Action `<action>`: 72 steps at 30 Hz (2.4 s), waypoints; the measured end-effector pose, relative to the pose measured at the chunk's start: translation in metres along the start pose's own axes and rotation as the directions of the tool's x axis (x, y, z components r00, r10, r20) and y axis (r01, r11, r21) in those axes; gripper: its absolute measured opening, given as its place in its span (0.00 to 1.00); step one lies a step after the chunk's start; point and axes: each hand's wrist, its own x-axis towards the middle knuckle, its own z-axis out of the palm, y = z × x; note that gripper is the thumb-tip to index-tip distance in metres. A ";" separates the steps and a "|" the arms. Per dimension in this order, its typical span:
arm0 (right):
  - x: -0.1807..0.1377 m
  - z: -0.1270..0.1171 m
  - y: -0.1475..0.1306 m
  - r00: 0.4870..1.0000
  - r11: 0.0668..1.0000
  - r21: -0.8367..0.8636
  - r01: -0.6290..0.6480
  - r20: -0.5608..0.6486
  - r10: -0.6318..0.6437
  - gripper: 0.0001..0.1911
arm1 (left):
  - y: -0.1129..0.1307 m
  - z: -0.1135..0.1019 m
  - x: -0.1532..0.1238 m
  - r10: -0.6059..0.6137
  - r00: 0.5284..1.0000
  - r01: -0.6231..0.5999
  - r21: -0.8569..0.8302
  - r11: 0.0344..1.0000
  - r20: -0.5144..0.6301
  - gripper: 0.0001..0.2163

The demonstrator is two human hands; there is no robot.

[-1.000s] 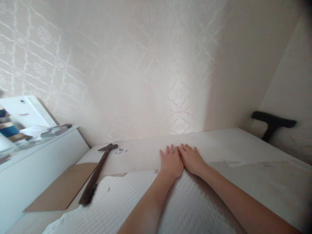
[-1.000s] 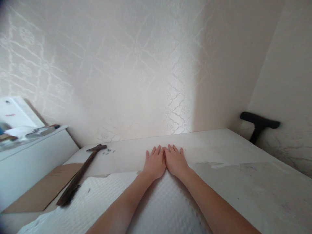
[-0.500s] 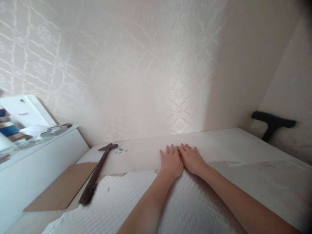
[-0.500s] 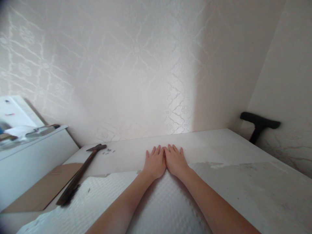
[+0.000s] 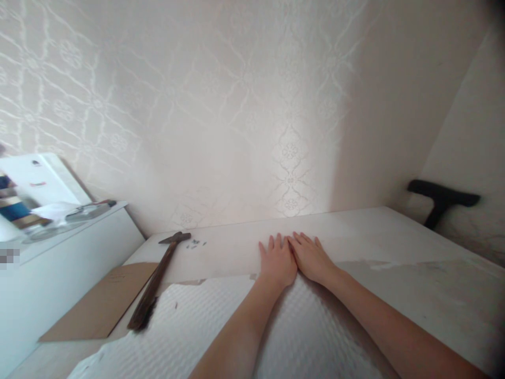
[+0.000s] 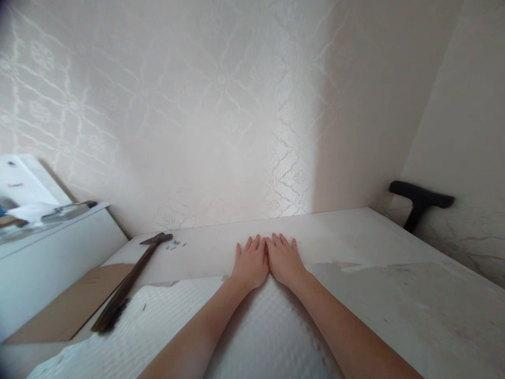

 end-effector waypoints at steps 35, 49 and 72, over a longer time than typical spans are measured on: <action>0.001 0.004 0.001 1.000 1.000 -0.005 -0.001 -0.016 0.001 0.26 | -0.001 -0.001 0.001 0.001 1.000 -0.001 -0.005 1.000 0.015 0.25; 0.000 0.003 0.001 1.000 1.000 -0.012 0.011 -0.020 -0.011 0.27 | -0.001 0.000 0.001 0.001 1.000 -0.002 0.018 1.000 0.012 0.25; 0.000 0.003 0.002 1.000 1.000 -0.001 0.012 -0.018 -0.012 0.27 | 0.000 0.000 0.000 0.000 1.000 0.000 0.012 1.000 0.014 0.25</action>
